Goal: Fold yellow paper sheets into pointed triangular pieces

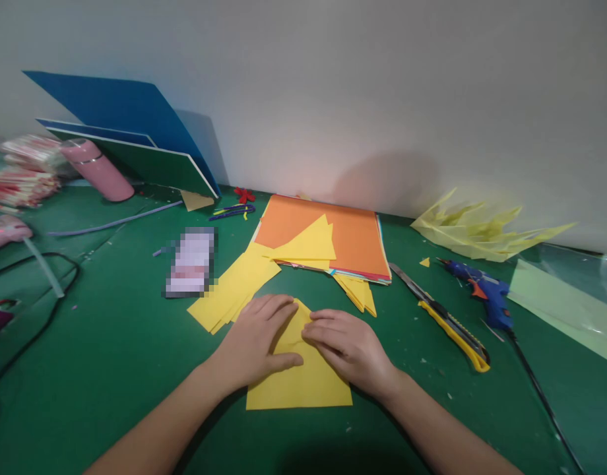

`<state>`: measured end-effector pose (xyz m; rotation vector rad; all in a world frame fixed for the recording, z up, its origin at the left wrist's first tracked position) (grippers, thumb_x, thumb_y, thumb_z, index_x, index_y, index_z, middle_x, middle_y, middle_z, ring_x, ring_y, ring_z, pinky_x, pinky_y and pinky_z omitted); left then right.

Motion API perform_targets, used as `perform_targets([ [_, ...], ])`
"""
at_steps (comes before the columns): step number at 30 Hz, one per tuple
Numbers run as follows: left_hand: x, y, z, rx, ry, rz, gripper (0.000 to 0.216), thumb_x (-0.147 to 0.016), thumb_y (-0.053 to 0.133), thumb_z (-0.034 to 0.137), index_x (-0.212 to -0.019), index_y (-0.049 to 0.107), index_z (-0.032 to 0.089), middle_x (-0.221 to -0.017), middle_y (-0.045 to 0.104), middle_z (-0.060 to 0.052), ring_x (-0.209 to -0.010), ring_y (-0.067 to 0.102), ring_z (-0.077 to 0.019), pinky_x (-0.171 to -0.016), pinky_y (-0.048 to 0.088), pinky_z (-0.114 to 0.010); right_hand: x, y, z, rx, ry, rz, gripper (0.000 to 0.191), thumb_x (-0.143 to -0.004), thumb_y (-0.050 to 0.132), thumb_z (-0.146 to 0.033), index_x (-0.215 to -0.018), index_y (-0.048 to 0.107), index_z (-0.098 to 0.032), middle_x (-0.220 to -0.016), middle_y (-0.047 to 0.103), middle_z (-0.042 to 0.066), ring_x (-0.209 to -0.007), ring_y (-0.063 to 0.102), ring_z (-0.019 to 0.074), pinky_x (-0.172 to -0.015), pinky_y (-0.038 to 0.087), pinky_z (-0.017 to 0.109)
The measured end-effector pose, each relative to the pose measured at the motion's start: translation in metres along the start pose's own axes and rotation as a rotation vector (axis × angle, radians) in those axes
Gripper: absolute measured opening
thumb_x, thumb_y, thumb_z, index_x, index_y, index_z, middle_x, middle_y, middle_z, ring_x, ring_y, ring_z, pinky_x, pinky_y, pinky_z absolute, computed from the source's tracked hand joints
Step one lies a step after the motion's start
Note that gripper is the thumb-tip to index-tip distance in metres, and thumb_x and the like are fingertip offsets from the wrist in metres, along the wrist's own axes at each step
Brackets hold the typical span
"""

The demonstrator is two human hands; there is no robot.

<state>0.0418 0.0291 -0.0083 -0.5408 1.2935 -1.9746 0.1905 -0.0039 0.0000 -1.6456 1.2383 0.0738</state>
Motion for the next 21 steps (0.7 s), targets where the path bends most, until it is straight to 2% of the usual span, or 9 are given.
perform_targets([
  [3,0.0004,-0.0001,-0.0002,0.025,-0.007,0.012,0.063,-0.074,0.066,0.054,-0.124,0.048,0.019,-0.132,0.05,-0.012,-0.122,0.044,-0.0323,-0.101,0.037,-0.05,0.0009,0.0009,0.0003,-0.021,0.002,-0.032,0.023,-0.092,0.046,-0.012,-0.094,0.067,-0.021,-0.087,0.075,0.002,-0.083,0.068,0.0171,-0.088,0.053,0.035],
  [7,0.0011,-0.0013,0.0018,0.021,0.019,0.018,0.052,-0.075,0.066,0.051,-0.116,0.052,0.022,-0.13,0.05,-0.01,-0.119,0.046,-0.0308,-0.098,0.039,-0.048,0.0033,0.0039,0.0031,0.005,0.037,-0.084,0.022,-0.093,0.047,-0.016,-0.095,0.068,-0.022,-0.088,0.075,0.003,-0.092,0.067,0.0199,-0.082,0.054,0.035],
  [14,0.0003,-0.0019,0.0052,-0.045,0.052,-0.006,0.055,-0.077,0.065,0.051,-0.123,0.051,0.024,-0.129,0.049,-0.011,-0.118,0.045,-0.0318,-0.096,0.04,-0.047,0.0011,0.0039,0.0038,0.027,0.148,-0.113,0.024,-0.095,0.044,-0.024,-0.094,0.067,-0.02,-0.092,0.072,0.007,-0.089,0.067,0.02,-0.076,0.054,0.031],
  [18,0.0015,0.0003,0.0037,-0.056,0.048,-0.016,0.056,-0.078,0.063,0.052,-0.125,0.05,0.023,-0.13,0.049,-0.011,-0.118,0.045,-0.0316,-0.096,0.039,-0.048,0.0,0.0045,0.0028,0.039,0.119,-0.127,0.027,-0.096,0.041,-0.024,-0.091,0.068,-0.021,-0.091,0.073,0.006,-0.089,0.067,0.0198,-0.074,0.055,0.031],
  [21,0.0019,0.002,0.0018,-0.057,0.041,-0.02,0.058,-0.079,0.062,0.053,-0.128,0.049,0.024,-0.134,0.047,-0.011,-0.122,0.042,-0.032,-0.099,0.037,-0.049,-0.0004,0.0049,0.0009,0.0,0.032,-0.134,0.029,-0.096,0.04,-0.022,-0.087,0.068,-0.022,-0.089,0.074,0.004,-0.089,0.067,0.0183,-0.08,0.054,0.031],
])
Point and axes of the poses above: each hand's wrist, its own x-axis away from the middle knuckle, its own y-axis out of the palm, z = x × y, the point moved 5 cm from there along -x, towards the middle knuckle
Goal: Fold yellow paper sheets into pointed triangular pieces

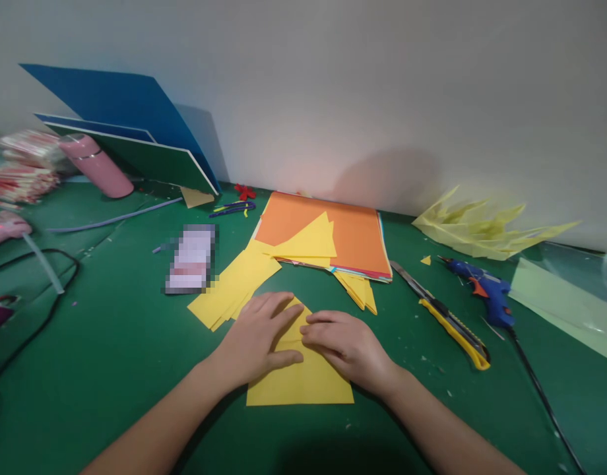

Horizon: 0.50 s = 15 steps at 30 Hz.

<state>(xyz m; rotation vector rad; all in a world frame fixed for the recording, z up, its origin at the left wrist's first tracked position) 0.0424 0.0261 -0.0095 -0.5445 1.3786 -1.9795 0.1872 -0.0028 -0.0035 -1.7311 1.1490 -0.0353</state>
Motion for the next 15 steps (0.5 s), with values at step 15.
perform_targets([
  [15,-0.0014,0.0015,0.0014,0.024,0.005,-0.021,0.065,-0.078,0.062,0.055,-0.132,0.046,0.022,-0.137,0.049,-0.01,-0.125,0.04,-0.0315,-0.103,0.033,-0.049,0.0016,0.002,-0.0023,0.019,-0.077,-0.06,0.028,-0.096,0.038,-0.017,-0.095,0.066,-0.018,-0.093,0.07,0.008,-0.091,0.063,0.0195,-0.08,0.052,0.034],
])
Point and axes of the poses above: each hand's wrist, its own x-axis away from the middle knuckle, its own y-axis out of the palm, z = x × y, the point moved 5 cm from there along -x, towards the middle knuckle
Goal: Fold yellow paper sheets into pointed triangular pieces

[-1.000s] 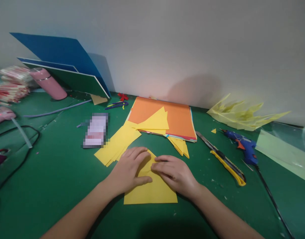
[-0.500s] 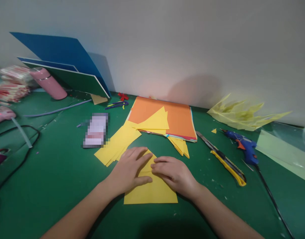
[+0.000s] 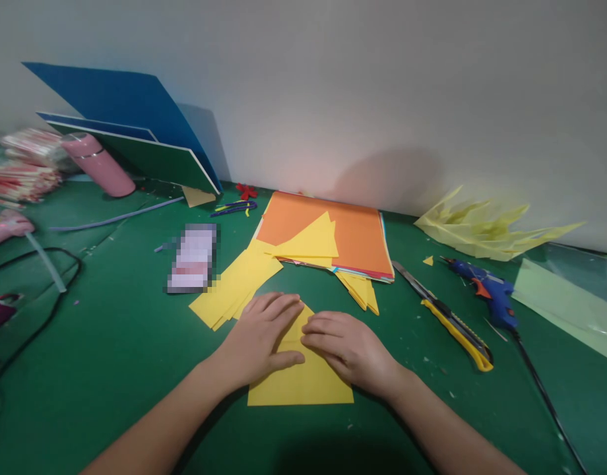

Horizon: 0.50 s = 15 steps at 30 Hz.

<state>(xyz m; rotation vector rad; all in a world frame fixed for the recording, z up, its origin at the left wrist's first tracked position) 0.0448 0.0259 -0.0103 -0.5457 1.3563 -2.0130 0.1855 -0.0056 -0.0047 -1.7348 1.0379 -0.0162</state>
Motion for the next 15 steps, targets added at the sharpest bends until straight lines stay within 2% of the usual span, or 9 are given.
perform_targets([
  [6,0.0002,-0.0011,-0.0003,0.009,-0.011,0.002,0.065,-0.078,0.063,0.054,-0.131,0.047,0.02,-0.135,0.05,-0.009,-0.124,0.041,-0.0316,-0.103,0.034,-0.048,-0.0016,-0.0003,0.0013,-0.024,0.018,-0.041,0.028,-0.094,0.037,-0.015,-0.098,0.065,-0.017,-0.091,0.067,0.01,-0.087,0.061,0.0197,-0.077,0.051,0.034],
  [15,0.0003,-0.0014,-0.0004,0.018,-0.018,0.014,0.063,-0.077,0.064,0.053,-0.13,0.048,0.022,-0.135,0.051,-0.008,-0.124,0.041,-0.0315,-0.103,0.034,-0.049,0.0008,-0.0006,0.0021,-0.028,0.005,-0.05,0.028,-0.093,0.038,-0.014,-0.101,0.065,-0.017,-0.097,0.068,0.011,-0.093,0.062,0.0202,-0.082,0.052,0.036],
])
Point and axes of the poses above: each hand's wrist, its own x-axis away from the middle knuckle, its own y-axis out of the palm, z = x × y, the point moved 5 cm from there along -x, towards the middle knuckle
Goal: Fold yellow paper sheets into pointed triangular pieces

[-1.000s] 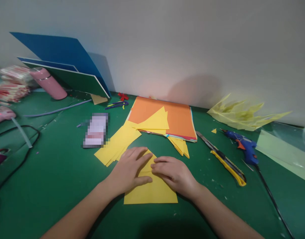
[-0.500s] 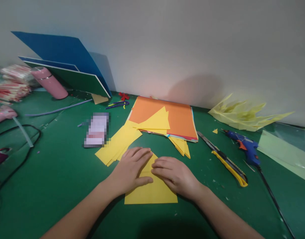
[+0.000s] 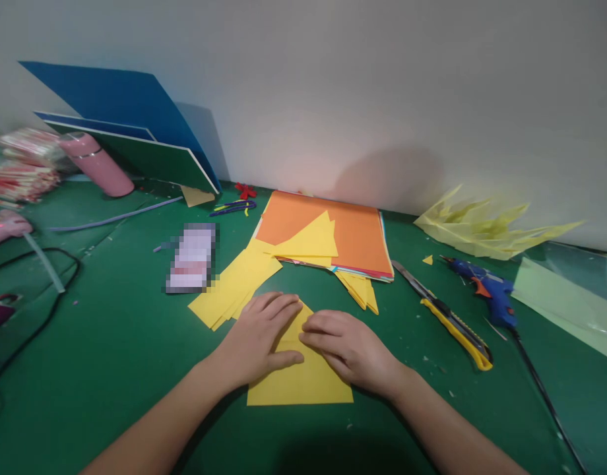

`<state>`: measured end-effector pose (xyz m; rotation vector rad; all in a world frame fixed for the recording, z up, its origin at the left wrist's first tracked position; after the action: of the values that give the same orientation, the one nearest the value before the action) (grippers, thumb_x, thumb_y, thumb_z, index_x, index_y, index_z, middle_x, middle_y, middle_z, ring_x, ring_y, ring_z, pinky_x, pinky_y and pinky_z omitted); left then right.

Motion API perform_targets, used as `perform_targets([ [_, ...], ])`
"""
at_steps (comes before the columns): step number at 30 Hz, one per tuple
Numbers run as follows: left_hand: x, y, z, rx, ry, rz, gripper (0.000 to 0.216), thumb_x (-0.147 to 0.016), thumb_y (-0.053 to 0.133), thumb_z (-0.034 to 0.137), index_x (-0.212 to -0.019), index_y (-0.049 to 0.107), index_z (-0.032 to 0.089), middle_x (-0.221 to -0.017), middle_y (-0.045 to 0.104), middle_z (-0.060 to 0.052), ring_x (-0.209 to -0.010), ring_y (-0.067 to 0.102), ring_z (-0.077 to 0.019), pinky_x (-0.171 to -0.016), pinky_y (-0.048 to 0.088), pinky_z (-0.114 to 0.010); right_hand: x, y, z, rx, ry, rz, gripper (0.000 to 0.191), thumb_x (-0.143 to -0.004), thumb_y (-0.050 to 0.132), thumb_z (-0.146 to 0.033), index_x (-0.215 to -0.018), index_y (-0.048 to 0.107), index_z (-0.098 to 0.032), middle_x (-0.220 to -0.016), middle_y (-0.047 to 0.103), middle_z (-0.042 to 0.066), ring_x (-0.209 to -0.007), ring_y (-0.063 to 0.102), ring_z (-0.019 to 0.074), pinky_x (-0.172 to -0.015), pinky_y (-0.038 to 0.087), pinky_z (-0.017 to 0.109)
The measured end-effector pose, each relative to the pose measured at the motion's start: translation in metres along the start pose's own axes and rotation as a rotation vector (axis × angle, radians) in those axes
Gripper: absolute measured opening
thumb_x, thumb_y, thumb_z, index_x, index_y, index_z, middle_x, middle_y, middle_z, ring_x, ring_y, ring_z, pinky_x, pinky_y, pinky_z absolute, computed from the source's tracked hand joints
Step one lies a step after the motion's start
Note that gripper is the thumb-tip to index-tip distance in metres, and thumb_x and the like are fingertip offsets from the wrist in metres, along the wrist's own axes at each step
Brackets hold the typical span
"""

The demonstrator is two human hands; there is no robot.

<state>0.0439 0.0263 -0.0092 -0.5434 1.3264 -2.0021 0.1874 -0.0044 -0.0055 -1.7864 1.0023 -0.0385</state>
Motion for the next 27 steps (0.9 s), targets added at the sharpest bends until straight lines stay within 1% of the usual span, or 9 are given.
perform_targets([
  [3,0.0004,0.0002,-0.0004,0.0,-0.005,-0.002,0.064,-0.077,0.064,0.053,-0.13,0.048,0.021,-0.135,0.051,-0.009,-0.125,0.041,-0.0316,-0.104,0.034,-0.049,0.0007,-0.0001,-0.0005,0.032,-0.023,0.003,0.029,-0.093,0.038,-0.014,-0.103,0.065,-0.017,-0.106,0.069,0.01,-0.099,0.062,0.0207,-0.088,0.051,0.038],
  [5,0.0004,0.0002,-0.0006,-0.004,-0.01,-0.012,0.065,-0.076,0.065,0.053,-0.13,0.048,0.02,-0.135,0.051,-0.009,-0.125,0.041,-0.0317,-0.103,0.035,-0.049,0.0011,0.0001,-0.0007,0.054,-0.03,-0.002,0.029,-0.093,0.039,-0.014,-0.104,0.066,-0.017,-0.109,0.069,0.009,-0.101,0.062,0.0209,-0.09,0.051,0.038],
  [14,-0.0004,-0.0003,-0.0001,-0.004,-0.005,-0.009,0.066,-0.076,0.065,0.054,-0.13,0.048,0.019,-0.135,0.051,-0.009,-0.124,0.041,-0.0317,-0.103,0.036,-0.049,0.0053,0.0024,0.0012,0.108,-0.028,-0.01,0.031,-0.094,0.038,-0.016,-0.106,0.067,-0.016,-0.112,0.069,0.007,-0.109,0.059,0.0253,-0.088,0.052,0.042],
  [23,-0.0011,-0.0004,-0.0003,-0.013,-0.015,-0.014,0.067,-0.074,0.068,0.052,-0.129,0.048,0.02,-0.135,0.051,-0.009,-0.124,0.042,-0.0316,-0.102,0.036,-0.049,0.0069,0.0045,0.002,0.124,-0.007,-0.054,0.032,-0.095,0.038,-0.016,-0.108,0.066,-0.018,-0.115,0.068,0.005,-0.113,0.058,0.0234,-0.09,0.051,0.039],
  [27,-0.0009,-0.0007,0.0004,-0.007,-0.013,-0.008,0.066,-0.074,0.067,0.052,-0.128,0.048,0.019,-0.134,0.052,-0.01,-0.123,0.042,-0.0316,-0.102,0.036,-0.049,0.0079,0.0055,0.0023,0.124,0.0,-0.06,0.031,-0.094,0.04,-0.015,-0.109,0.066,-0.018,-0.116,0.067,0.005,-0.114,0.058,0.0229,-0.091,0.05,0.039],
])
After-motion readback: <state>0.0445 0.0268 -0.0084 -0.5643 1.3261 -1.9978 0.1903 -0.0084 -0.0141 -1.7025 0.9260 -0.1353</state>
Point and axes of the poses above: each hand's wrist, its own x-axis away from the middle knuckle, its own y-axis out of the palm, z = x × y, the point moved 5 cm from there along -x, towards the middle knuckle
